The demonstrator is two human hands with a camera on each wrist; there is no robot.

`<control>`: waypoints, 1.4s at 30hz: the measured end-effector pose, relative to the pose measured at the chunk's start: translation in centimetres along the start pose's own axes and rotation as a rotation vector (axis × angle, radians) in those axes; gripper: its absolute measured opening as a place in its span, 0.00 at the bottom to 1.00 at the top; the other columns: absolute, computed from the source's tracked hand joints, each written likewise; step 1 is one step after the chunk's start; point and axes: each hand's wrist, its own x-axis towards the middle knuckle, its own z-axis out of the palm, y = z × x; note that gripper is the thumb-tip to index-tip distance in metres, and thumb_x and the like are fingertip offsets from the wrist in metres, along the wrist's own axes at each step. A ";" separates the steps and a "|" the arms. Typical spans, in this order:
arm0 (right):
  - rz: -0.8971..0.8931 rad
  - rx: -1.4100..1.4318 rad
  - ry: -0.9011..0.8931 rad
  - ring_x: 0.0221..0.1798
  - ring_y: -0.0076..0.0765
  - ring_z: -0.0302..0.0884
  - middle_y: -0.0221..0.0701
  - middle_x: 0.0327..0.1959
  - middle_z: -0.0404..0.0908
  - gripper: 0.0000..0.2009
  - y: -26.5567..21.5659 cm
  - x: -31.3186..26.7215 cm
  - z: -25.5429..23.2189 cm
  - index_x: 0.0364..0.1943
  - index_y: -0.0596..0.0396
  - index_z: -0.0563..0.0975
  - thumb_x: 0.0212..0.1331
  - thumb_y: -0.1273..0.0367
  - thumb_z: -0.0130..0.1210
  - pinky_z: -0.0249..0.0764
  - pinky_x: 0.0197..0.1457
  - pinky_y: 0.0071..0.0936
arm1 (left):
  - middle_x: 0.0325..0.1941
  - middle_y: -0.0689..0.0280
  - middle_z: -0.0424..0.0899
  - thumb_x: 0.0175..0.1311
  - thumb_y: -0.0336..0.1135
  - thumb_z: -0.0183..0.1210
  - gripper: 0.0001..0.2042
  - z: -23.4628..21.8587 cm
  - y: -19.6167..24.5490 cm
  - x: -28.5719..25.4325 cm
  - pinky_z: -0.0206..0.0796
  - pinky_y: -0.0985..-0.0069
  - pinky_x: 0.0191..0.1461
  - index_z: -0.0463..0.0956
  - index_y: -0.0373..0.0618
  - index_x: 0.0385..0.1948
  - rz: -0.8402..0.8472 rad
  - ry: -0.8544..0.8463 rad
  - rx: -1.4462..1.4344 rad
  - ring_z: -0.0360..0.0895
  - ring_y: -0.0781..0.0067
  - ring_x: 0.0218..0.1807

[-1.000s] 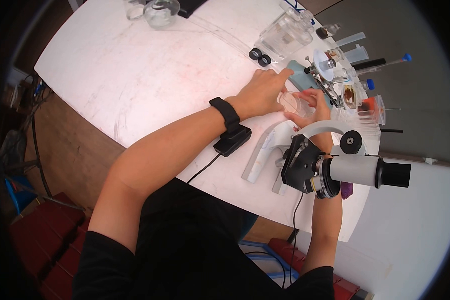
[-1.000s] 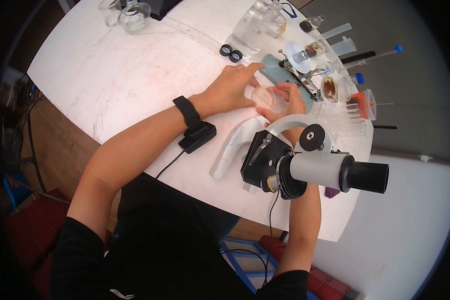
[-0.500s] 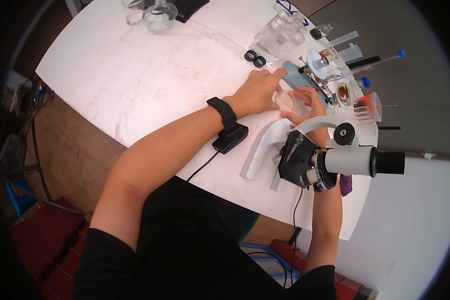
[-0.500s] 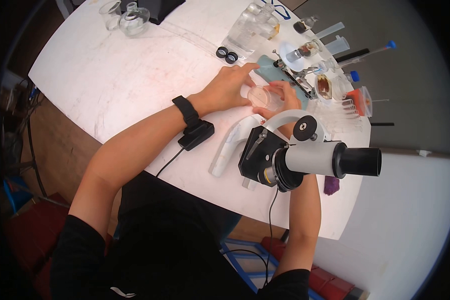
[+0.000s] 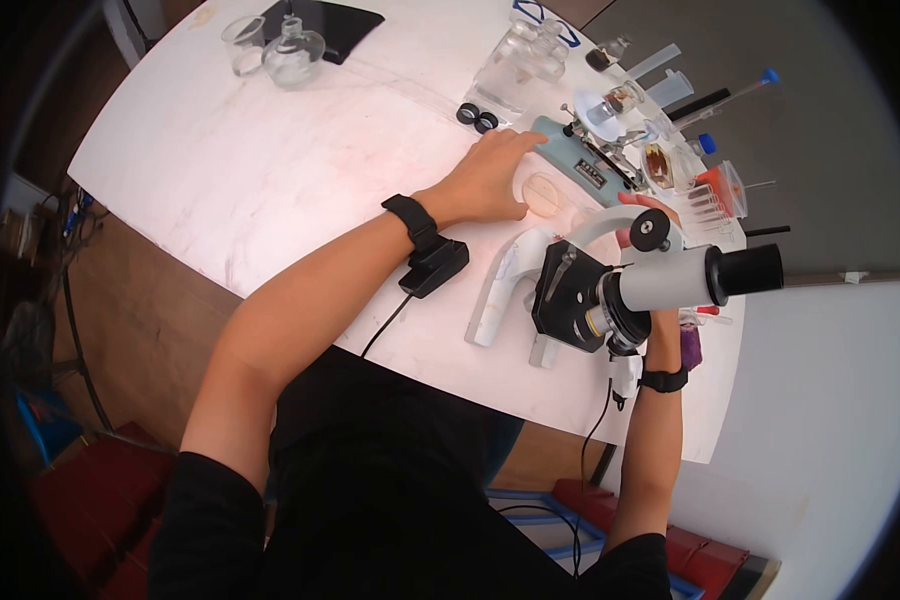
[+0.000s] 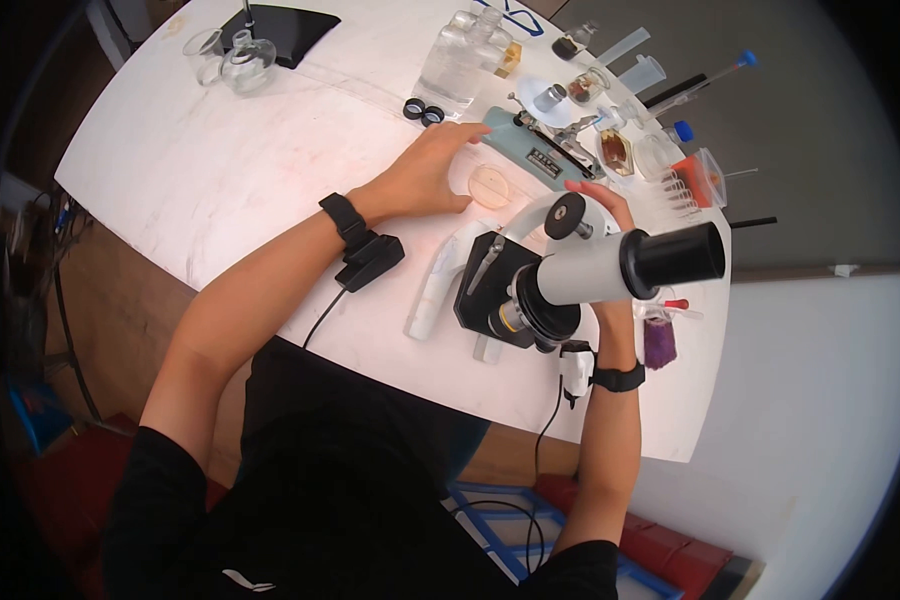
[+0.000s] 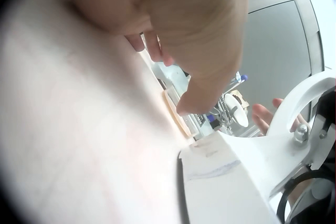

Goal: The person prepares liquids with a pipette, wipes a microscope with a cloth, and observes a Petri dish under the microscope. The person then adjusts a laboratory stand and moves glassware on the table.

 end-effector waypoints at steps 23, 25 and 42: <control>-0.096 0.440 0.335 0.65 0.44 0.67 0.48 0.65 0.63 0.48 -8.0 -5.0 5.3 0.73 0.58 0.43 0.60 0.38 0.43 0.60 0.68 0.39 | 0.67 0.44 0.62 0.67 0.51 0.47 0.34 -0.2 15.1 -3.8 0.49 0.62 0.71 0.52 0.36 0.68 0.179 0.099 -0.591 0.60 0.45 0.68; -0.088 0.362 0.354 0.63 0.42 0.69 0.47 0.63 0.68 0.45 -7.6 -5.2 5.7 0.72 0.55 0.48 0.59 0.38 0.40 0.64 0.64 0.34 | 0.68 0.44 0.62 0.68 0.51 0.47 0.34 0.4 14.8 -4.0 0.49 0.63 0.71 0.52 0.38 0.69 0.200 0.163 -0.572 0.61 0.46 0.68; -0.119 0.482 0.365 0.61 0.41 0.71 0.49 0.61 0.70 0.45 -5.3 -5.6 6.4 0.74 0.55 0.41 0.61 0.46 0.46 0.60 0.66 0.34 | 0.62 0.42 0.71 0.66 0.52 0.48 0.36 1.4 15.1 -4.5 0.62 0.68 0.62 0.50 0.40 0.71 0.151 0.235 -0.511 0.73 0.47 0.60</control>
